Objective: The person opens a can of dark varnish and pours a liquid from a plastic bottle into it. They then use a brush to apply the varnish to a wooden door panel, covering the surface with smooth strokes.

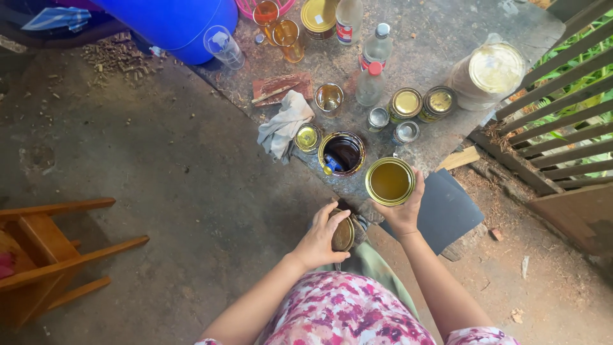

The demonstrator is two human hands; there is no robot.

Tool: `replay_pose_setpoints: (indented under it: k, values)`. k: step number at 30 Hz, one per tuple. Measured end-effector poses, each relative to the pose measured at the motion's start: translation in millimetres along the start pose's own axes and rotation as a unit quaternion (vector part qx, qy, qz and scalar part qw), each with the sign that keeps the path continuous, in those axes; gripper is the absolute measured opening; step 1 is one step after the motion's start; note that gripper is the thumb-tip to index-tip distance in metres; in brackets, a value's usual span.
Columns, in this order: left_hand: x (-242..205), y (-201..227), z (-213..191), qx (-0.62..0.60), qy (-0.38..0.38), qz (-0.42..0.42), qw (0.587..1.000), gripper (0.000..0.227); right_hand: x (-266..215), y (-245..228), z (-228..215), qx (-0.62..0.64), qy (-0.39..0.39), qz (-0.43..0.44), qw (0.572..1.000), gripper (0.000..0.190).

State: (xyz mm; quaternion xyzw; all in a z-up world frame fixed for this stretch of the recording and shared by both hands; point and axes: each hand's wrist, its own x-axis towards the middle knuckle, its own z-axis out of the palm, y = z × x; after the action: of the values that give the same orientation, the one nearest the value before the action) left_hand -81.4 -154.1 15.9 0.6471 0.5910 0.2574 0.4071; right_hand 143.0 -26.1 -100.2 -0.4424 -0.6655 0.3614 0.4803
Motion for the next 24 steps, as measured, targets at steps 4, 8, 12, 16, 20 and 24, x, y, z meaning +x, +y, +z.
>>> replay_pose_setpoints:
  k: [4, 8, 12, 16, 20, 24]
  values:
    - [-8.9, -4.5, -0.3, 0.008, 0.001, -0.007, 1.000, 0.107, 10.1, -15.4, 0.3, -0.005, 0.007, 0.015, 1.000, 0.131]
    - [-14.8, -9.3, -4.4, 0.021, -0.003, -0.018, 1.000, 0.106, 19.7, -20.1, 2.9, 0.002, 0.018, -0.012, 1.000, 0.129]
    - [-21.2, -15.4, -8.1, 0.026, -0.001, -0.023, 0.999, 0.107, 30.6, -33.1, 0.5, 0.068, 0.012, -0.045, 0.997, 0.128]
    - [-27.3, -23.9, -9.7, 0.033, -0.005, -0.029, 0.999, 0.107, 42.7, -37.4, -4.9, 0.082, 0.002, -0.064, 0.995, 0.129]
    - [-34.2, -29.3, -12.6, 0.030, 0.000, -0.038, 0.999, 0.106, 58.3, -54.9, -10.7, 0.057, -0.032, -0.059, 0.996, 0.131]
    - [-40.8, -38.6, -14.5, 0.036, 0.010, -0.043, 0.998, 0.106, 77.5, -69.8, -15.9, -0.063, -0.064, -0.070, 0.993, 0.135]
